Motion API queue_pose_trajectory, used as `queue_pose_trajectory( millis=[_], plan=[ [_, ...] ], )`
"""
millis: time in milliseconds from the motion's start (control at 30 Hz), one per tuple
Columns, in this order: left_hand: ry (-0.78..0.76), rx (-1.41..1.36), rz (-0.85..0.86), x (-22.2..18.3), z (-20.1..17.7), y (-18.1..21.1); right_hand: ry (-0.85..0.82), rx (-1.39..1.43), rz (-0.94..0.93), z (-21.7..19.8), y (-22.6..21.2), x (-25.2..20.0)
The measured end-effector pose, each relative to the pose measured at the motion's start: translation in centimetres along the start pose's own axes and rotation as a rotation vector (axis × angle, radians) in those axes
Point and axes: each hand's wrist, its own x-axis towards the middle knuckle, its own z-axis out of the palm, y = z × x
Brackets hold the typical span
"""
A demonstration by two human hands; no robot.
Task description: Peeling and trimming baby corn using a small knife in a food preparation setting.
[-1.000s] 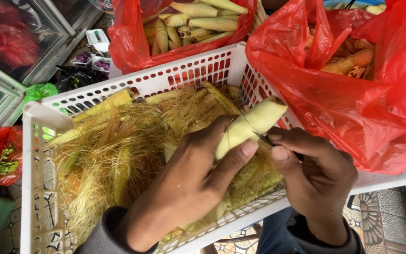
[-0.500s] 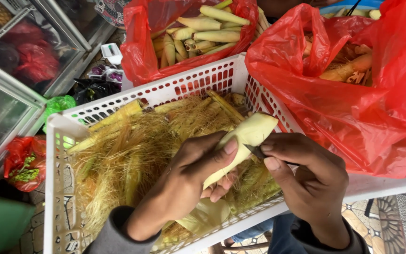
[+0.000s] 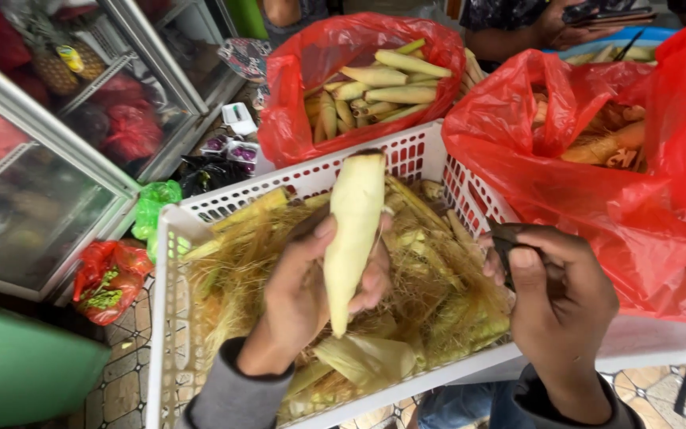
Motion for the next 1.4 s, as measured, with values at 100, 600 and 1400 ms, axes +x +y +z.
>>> queue_pose_trajectory(
  millis=[100,600,1400],
  plan=[
    [0.039,0.076,0.114,0.0,-0.5,-0.7,-0.026,0.003,-0.16,0.4,-0.8,0.0],
    [0.036,0.326,0.313,0.4,1.4,-0.6,-0.035,-0.363,-0.144,5.3,-6.9,1.6],
    [0.19,0.562,0.357,-0.2,0.5,-0.5,-0.207,-0.402,-0.396,4.4,-7.4,3.0]
  ],
)
